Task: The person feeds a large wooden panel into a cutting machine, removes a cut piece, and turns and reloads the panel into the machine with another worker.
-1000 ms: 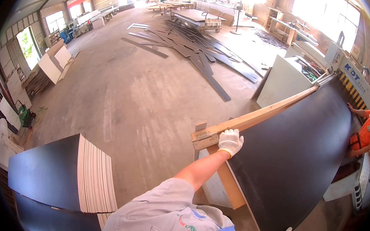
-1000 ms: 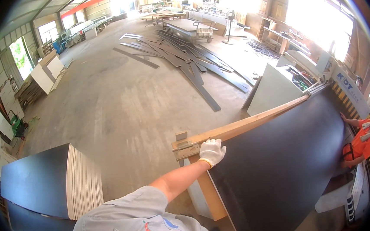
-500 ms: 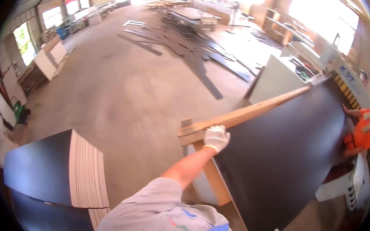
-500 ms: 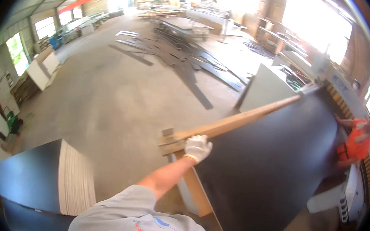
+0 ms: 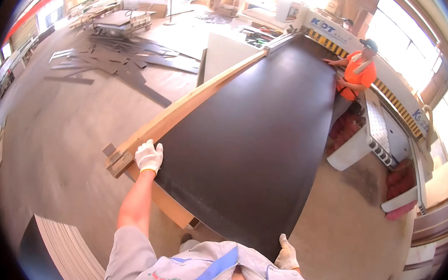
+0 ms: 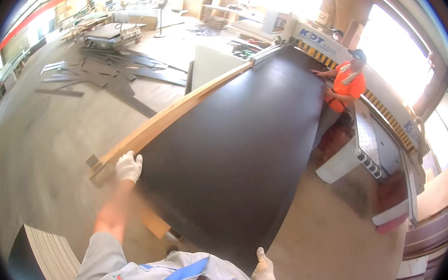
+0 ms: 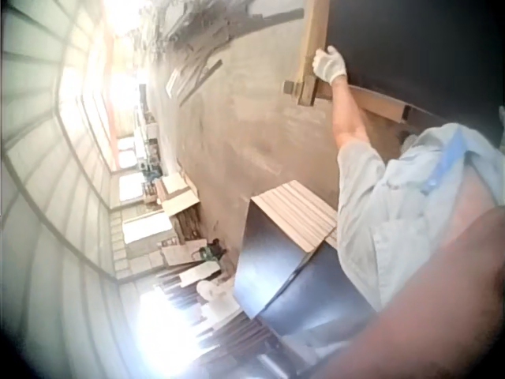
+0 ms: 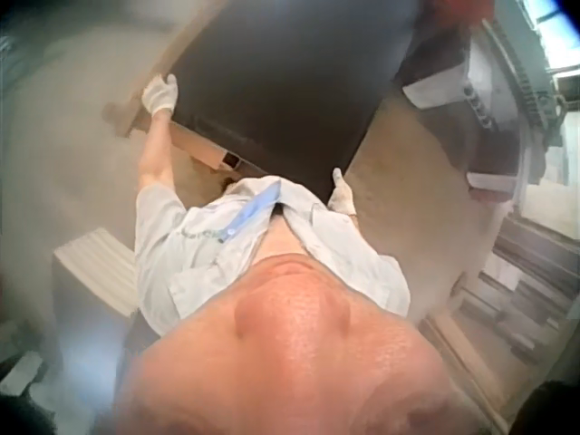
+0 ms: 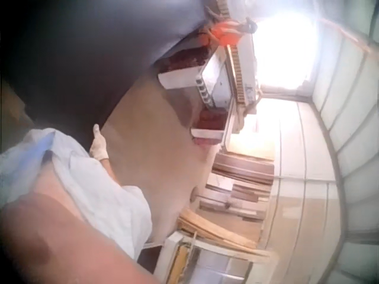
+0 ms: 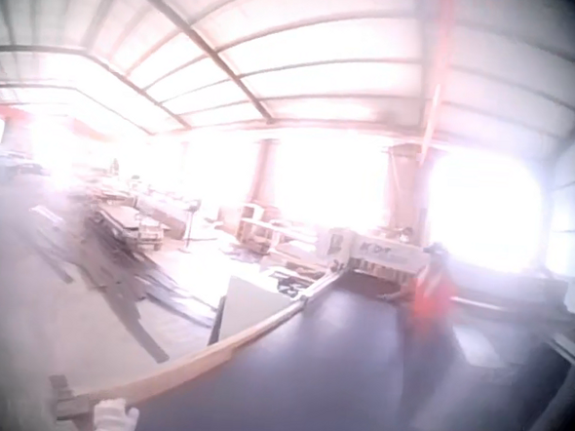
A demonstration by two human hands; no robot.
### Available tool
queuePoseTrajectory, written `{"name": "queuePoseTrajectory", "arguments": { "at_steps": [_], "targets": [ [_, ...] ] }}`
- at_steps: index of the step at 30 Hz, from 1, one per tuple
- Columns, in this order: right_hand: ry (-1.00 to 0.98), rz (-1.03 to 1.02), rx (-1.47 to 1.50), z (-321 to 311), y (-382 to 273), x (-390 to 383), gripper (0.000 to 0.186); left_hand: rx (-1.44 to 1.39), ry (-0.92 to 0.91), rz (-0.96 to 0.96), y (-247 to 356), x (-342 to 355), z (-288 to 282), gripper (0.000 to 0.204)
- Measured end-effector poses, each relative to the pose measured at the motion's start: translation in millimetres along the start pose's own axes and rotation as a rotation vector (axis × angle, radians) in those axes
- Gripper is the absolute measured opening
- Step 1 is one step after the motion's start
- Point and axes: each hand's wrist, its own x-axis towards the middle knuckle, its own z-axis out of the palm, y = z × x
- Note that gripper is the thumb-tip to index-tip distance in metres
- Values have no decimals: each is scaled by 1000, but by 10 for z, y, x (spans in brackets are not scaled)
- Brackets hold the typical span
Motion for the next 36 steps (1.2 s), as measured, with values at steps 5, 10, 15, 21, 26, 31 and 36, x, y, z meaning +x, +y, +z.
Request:
{"name": "queuePoseTrajectory", "arguments": {
  "at_steps": [5,10,15,21,26,31,36],
  "targets": [
    [26,-43,-128,-213,-191,-150,83,-159,-34,24,509,-191,-464,40],
    [-135,154,-120,-489,-454,-231,78,-125,-49,-88,396,-661,-293,34],
    [-133,117,-475,-378,-619,-642,77,-104,-99,-123,328,-1078,-424,19],
    [-148,98,-642,-453,114,-1366,77,-130,-158,-159,-534,-1813,-680,26],
    [-133,127,-717,-821,730,-2310,77,-89,-191,-102,-1400,-2494,-1435,28],
    [-199,167,-701,-1601,1565,-3223,77,-107,-199,-185,-2273,-3449,-2295,35],
    [-230,197,-675,-2675,2279,-4189,77,-154,389,-608,-2727,-5091,-2940,72]
  ]
}}
